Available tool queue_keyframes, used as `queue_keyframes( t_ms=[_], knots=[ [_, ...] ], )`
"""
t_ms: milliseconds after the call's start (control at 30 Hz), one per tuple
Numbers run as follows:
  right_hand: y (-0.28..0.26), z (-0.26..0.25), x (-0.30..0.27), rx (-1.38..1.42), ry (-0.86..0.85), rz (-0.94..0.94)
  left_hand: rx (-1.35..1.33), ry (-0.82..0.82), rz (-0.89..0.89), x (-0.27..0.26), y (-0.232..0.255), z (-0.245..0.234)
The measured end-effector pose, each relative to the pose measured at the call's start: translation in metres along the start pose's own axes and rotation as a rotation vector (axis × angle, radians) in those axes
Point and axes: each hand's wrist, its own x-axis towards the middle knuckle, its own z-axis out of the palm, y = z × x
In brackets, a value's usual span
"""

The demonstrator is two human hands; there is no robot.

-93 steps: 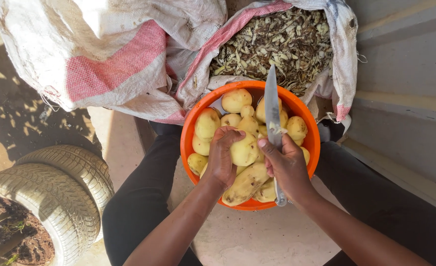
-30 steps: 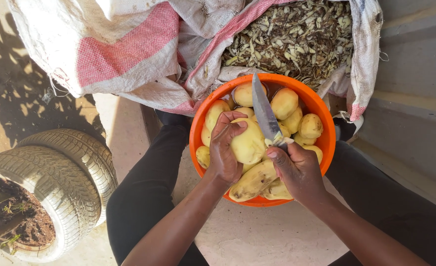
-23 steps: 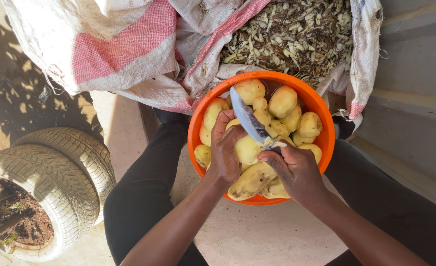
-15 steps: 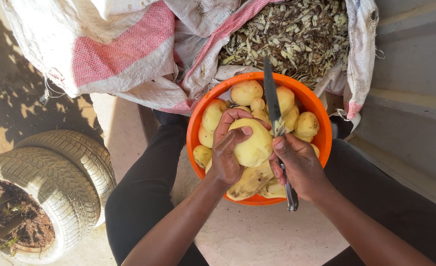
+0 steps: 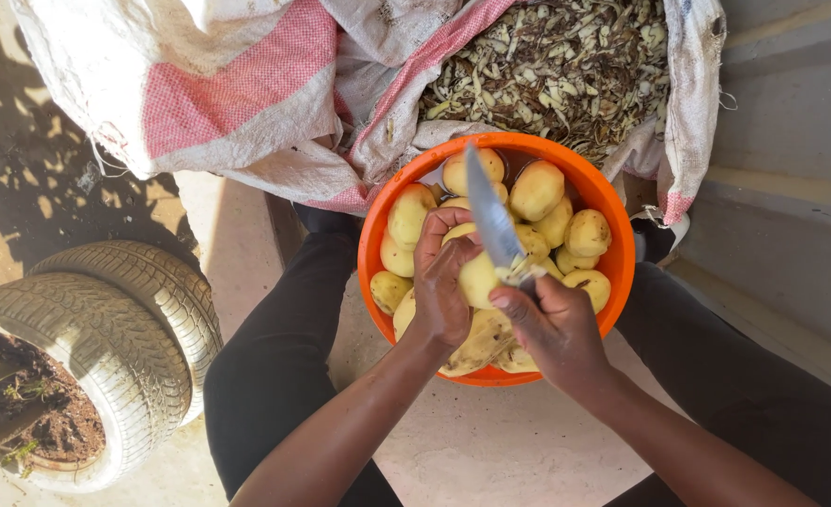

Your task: The person peels potatoes one at a time using a knife, removing the skin and placing the peeled potatoes into a metal bowl. The peels fall into a sack on the ground.

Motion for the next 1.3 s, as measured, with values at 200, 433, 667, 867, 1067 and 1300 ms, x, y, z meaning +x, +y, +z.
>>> queue_keyframes(
  t_ms=[200, 433, 667, 867, 1067, 1300],
  knots=[
    [-0.001, -0.005, 0.007, -0.062, 0.0, -0.022, -0.147, 0.092, -0.099, 0.015, -0.007, 0.007],
    [-0.007, -0.007, 0.006, -0.069, 0.012, -0.078, -0.509, 0.227, -0.328, 0.03, -0.064, -0.004],
    [-0.008, -0.002, 0.006, -0.332, 0.016, -0.174, -0.442, 0.349, -0.397, 0.022, -0.034, 0.004],
    [0.014, 0.0, 0.004, -0.292, -0.006, -0.154, -0.375, 0.421, -0.366, 0.025, -0.032, 0.004],
    [-0.016, 0.005, 0.003, -0.054, 0.131, -0.13, -0.46, 0.474, -0.29, 0.04, -0.019, -0.003],
    [-0.057, -0.016, 0.013, 0.115, 0.278, 0.027, -0.711, -0.097, -0.045, 0.101, 0.076, 0.074]
  ],
)
